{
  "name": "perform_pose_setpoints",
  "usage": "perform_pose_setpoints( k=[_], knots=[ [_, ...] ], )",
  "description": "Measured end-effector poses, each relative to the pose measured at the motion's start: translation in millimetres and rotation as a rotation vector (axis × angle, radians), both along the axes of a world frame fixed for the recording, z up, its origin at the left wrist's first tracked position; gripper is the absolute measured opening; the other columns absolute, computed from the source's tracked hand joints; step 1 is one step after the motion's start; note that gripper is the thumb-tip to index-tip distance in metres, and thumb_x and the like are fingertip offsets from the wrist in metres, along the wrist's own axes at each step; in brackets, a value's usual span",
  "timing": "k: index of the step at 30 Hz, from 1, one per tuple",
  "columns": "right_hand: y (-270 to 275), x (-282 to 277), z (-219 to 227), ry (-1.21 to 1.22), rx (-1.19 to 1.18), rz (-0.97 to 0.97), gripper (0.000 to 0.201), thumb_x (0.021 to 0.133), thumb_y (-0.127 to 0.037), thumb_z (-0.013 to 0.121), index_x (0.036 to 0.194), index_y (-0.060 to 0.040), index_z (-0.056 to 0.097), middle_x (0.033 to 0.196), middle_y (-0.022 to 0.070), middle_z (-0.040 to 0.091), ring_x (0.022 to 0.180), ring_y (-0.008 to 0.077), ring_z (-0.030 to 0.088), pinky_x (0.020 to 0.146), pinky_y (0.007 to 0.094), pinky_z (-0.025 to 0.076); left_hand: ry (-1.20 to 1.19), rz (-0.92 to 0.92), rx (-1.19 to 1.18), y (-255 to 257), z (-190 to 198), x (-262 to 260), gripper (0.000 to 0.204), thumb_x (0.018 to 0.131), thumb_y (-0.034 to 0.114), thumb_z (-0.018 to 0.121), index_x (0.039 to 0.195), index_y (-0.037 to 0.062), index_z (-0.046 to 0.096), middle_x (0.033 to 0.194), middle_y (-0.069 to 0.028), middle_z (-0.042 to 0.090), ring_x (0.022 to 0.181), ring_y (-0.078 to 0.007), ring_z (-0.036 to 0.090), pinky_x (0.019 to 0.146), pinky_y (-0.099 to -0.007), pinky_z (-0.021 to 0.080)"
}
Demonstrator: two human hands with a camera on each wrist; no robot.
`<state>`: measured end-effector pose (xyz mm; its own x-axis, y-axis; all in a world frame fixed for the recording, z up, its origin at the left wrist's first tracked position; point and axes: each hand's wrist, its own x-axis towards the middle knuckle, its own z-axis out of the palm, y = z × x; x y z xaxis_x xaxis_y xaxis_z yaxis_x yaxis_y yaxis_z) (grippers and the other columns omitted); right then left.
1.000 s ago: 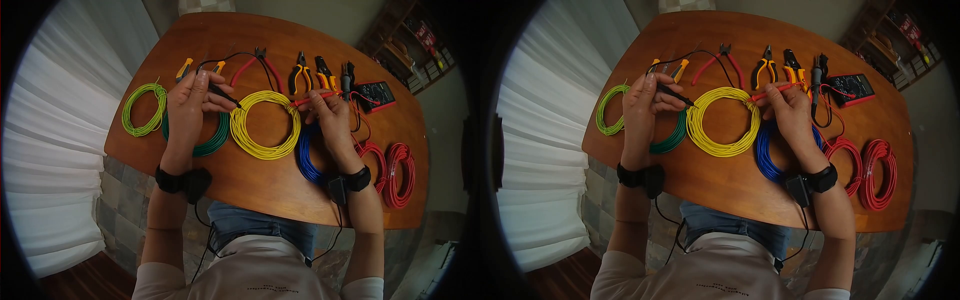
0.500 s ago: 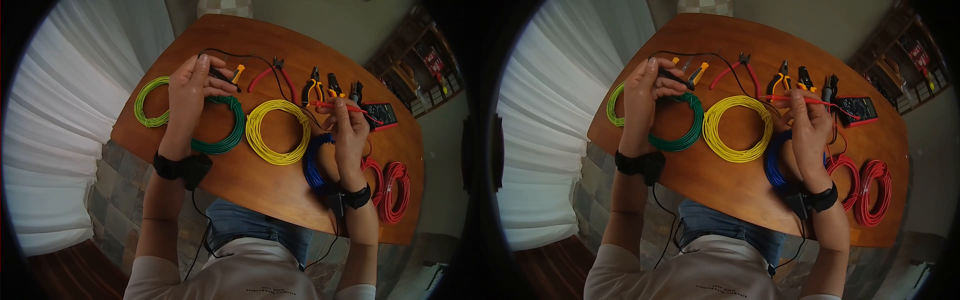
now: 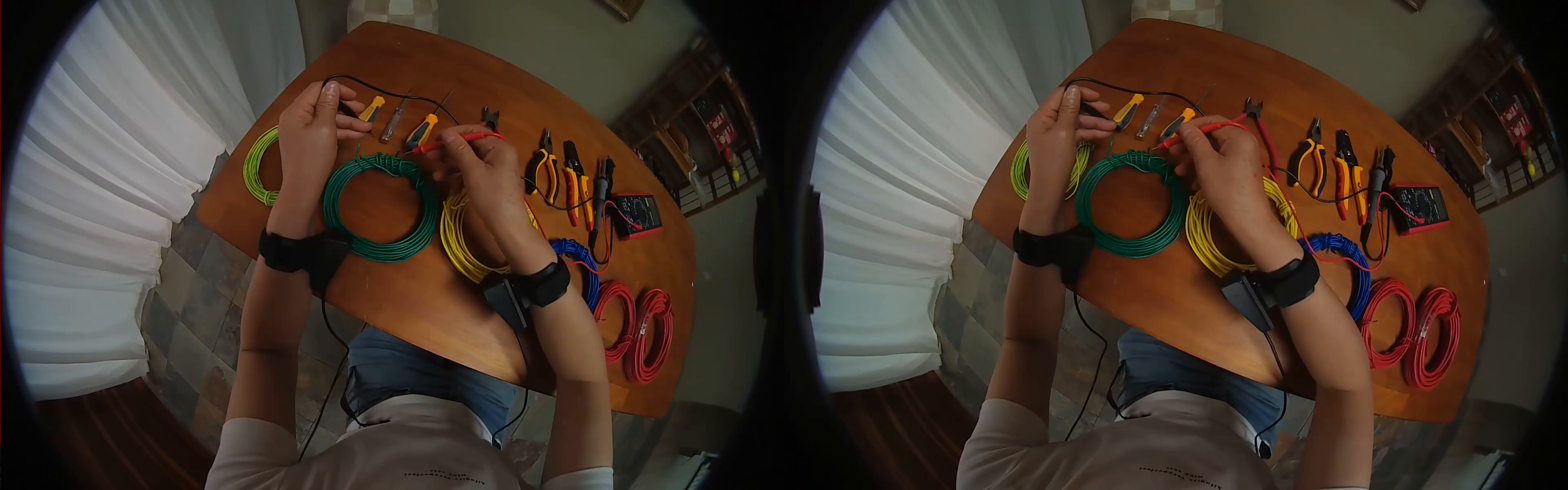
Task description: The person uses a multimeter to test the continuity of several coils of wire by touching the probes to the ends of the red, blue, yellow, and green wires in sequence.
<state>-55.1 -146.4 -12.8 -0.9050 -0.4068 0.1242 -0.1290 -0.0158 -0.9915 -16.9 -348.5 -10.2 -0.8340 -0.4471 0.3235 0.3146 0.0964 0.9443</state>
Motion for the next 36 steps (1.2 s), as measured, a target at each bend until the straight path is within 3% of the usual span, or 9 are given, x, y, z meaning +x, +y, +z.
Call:
perform_pose_setpoints(
  k=[13,36],
  knots=[
    [-14,-7,-27,0.007,-0.045,-0.037,0.021,0.094,-0.018,0.053,0.095,0.0016,0.058,0.079,0.0067,0.065,0.058,0.0087,0.059,0.043,0.0192,0.043,0.069,0.053,0.013,-5,-3,0,0.029,0.098,0.022,0.044,0.091,-0.0016,0.058,0.081,-0.0102,0.062,0.065,-0.0166,0.066,0.057,-0.024,0.053],
    [-14,-5,-29,0.006,-0.083,-0.043,0.021,0.095,-0.019,0.052,0.098,0.0015,0.058,0.08,0.0062,0.065,0.057,0.0083,0.059,0.043,0.019,0.043,0.038,0.082,-0.017,-8,-6,0,0.029,0.099,0.022,0.043,0.091,-0.0013,0.059,0.079,-0.0097,0.063,0.064,-0.0156,0.066,0.055,-0.023,0.053]
  ],
)
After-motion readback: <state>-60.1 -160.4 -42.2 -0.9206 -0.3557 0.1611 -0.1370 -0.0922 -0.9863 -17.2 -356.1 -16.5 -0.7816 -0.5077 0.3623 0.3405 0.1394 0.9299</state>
